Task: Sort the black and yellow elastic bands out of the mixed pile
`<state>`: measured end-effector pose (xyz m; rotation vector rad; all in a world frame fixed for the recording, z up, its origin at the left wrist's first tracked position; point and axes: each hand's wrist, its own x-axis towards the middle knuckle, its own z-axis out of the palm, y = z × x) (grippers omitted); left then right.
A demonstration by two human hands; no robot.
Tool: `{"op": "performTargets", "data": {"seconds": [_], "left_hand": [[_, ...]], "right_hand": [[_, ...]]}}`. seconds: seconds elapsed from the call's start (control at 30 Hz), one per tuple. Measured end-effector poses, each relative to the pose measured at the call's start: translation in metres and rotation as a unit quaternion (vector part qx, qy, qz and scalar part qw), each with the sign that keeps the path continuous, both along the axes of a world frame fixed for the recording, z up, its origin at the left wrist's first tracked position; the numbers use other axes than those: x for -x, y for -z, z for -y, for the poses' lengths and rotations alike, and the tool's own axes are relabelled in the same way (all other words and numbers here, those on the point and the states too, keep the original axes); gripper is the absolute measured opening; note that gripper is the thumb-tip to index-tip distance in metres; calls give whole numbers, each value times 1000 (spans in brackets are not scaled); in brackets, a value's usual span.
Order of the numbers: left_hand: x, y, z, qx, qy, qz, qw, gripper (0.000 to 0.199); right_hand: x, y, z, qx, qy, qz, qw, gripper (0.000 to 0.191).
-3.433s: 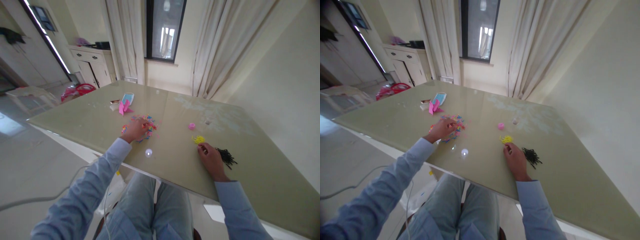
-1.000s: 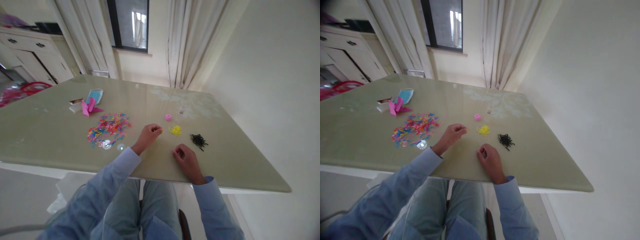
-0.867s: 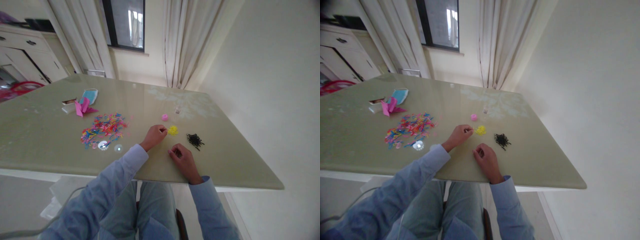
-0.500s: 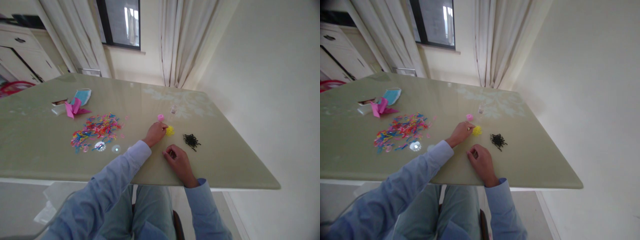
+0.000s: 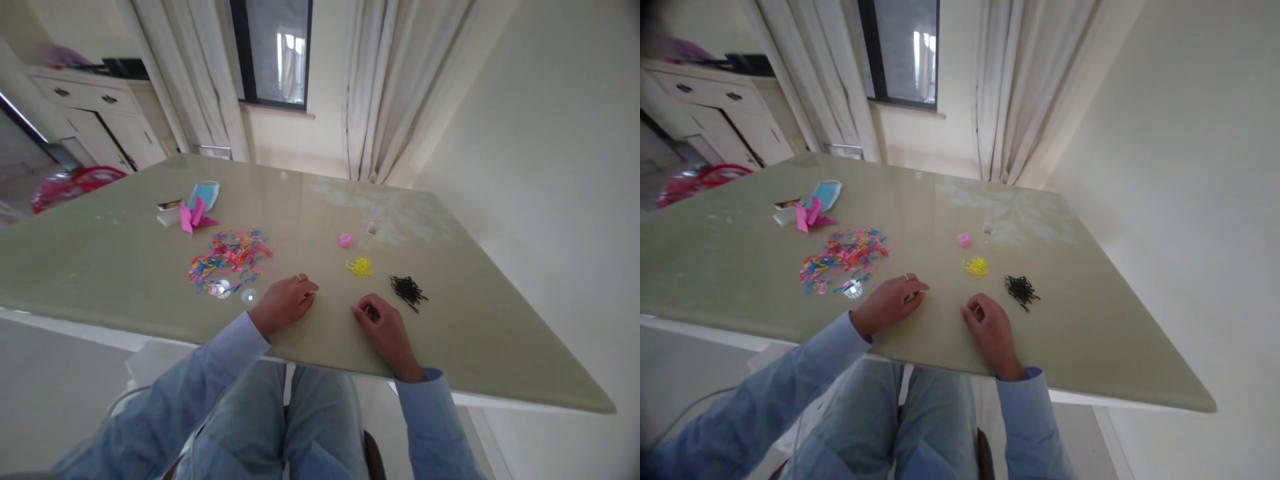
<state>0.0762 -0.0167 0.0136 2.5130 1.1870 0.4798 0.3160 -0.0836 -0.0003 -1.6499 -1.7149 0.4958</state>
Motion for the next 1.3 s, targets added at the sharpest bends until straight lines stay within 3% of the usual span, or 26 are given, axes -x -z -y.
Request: {"op": "performTargets", "data": {"seconds": [0.13,0.27,0.4,0.5,0.63,0.8,0.97,1.13,1.23,1.3], "left_hand": [[34,10,16,8,-3,-13,1000,26],[40,16,23,-30,4,-22,999,26],[35,19,25,-62,-10,-47,997,26],[33,22,24,-73,-14,-42,996,22],[34,26,24,-70,-12,-12,997,20],[34,26,25,-71,-16,13,997,20],[33,25,24,-66,-6,13,998,22],[34,27,24,-77,2,19,997,19],[35,25,25,-69,-5,19,997,18],[36,24,25,-62,-7,21,998,18]], "right_hand": [[3,-3,-6,7,22,-19,1000,21],[23,-7,-17,1,45,-46,998,24],[65,-18,-37,12,-58,-53,997,20],[103,-29,-62,16,-155,-3,988,15],[147,-39,-96,23,-213,111,970,18],[184,-47,-117,64,-226,284,929,18],[193,-45,-119,66,-197,328,921,24],[184,-36,-120,51,-186,245,950,19],[176,-35,-119,87,-191,60,976,10],[170,-39,-114,153,-198,-111,962,9]]}}
